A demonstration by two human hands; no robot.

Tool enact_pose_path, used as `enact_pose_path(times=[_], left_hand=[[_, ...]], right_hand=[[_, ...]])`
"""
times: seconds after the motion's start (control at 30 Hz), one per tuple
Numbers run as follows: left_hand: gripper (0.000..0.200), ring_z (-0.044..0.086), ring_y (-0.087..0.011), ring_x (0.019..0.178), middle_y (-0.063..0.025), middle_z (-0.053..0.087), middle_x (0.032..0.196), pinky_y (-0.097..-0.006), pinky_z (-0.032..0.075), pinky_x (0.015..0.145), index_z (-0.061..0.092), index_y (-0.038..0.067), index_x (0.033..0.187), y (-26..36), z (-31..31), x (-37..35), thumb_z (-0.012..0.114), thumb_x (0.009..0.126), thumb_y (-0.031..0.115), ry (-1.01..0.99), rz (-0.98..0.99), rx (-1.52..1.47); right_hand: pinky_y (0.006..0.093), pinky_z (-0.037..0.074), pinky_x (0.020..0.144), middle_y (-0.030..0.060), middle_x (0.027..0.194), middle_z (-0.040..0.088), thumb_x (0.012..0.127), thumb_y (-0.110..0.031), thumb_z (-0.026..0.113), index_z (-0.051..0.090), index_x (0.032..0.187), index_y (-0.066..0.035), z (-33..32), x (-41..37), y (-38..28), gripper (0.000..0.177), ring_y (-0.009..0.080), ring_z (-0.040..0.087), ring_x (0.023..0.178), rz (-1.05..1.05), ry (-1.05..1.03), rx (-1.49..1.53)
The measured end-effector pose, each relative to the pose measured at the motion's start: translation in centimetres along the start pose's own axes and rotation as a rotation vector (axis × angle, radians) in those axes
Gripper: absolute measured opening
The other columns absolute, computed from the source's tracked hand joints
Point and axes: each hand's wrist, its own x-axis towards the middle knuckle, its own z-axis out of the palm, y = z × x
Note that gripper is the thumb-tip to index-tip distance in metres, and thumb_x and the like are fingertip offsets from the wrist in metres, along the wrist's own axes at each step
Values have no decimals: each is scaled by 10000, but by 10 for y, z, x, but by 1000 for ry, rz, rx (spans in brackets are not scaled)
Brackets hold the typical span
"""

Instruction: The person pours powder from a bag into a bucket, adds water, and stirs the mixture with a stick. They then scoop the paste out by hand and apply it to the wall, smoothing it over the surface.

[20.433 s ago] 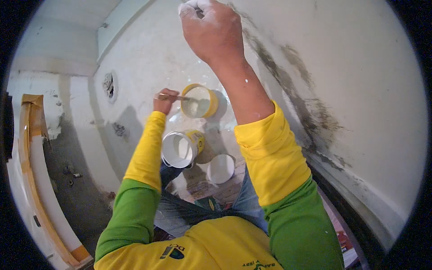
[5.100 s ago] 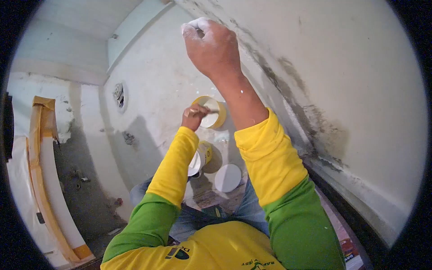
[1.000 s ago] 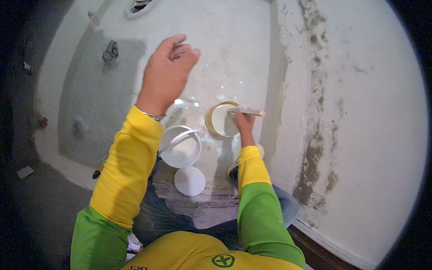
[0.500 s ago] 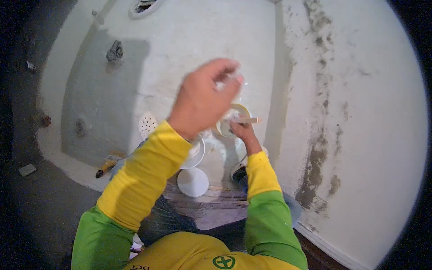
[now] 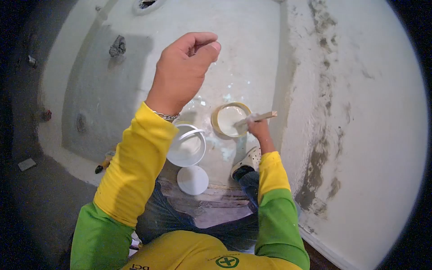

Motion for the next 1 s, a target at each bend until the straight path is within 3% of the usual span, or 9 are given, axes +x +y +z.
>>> enact_pose_path(times=[0.07,0.13,0.2,0.4,0.47,0.53,0.7,0.87,1.0], left_hand=[[326,560,-81,777,-24,626,839,-215,450,702,623,-22,1071,3,0,0,626,861,228,-5,-14,32],[328,563,-85,780,-27,628,840,-216,451,711,623,-23,1072,4,1,0,626,860,227,-18,-31,65],[301,650,-220,838,-130,683,897,-307,498,771,642,-11,990,2,-1,1,599,832,242,17,-10,51],[308,644,-214,846,-127,679,911,-303,493,774,643,-8,1004,0,-10,4,606,833,246,30,-67,85],[317,613,-149,828,-79,657,898,-263,473,738,629,-3,1048,-3,-5,7,616,846,241,3,-48,58],[331,582,-84,810,-30,635,885,-223,453,701,615,2,1092,-2,2,8,627,859,237,-40,-29,36],[345,610,-99,857,-17,633,912,-237,459,709,608,12,1106,-2,1,5,636,850,243,-21,-65,37],[325,582,-79,814,-22,632,885,-209,444,690,613,4,1091,-5,13,-2,635,853,224,-58,-93,15],[311,545,-62,763,-23,630,848,-186,429,671,616,-14,1077,-1,25,-4,633,857,206,-86,-59,-13]], right_hand=[[330,488,661,82,758,590,858,-187,575,560,811,-13,14,24,4,181,155,588,720,535,326,522],[306,508,624,96,824,636,857,-229,637,605,971,10,17,30,-18,267,161,614,701,323,254,418],[350,477,590,79,701,580,839,-208,598,565,783,-12,26,22,-33,206,179,554,618,-10,108,620],[343,501,684,115,805,638,830,-207,614,613,852,5,-8,42,-12,213,204,619,725,457,1,77],[327,502,671,97,796,632,832,-207,633,610,873,10,21,49,-6,222,192,611,721,271,333,353],[307,497,655,75,797,625,836,-199,635,604,885,13,36,28,-18,219,161,600,720,-224,279,230],[308,497,584,56,758,605,831,-184,612,609,883,-1,-7,1,-13,191,131,575,636,492,-15,458],[357,522,699,134,868,666,808,-221,660,624,946,37,32,31,-5,294,204,651,808,511,368,728],[322,496,597,66,724,577,849,-196,578,592,840,-33,16,-3,-22,164,128,569,629,435,-42,589]])
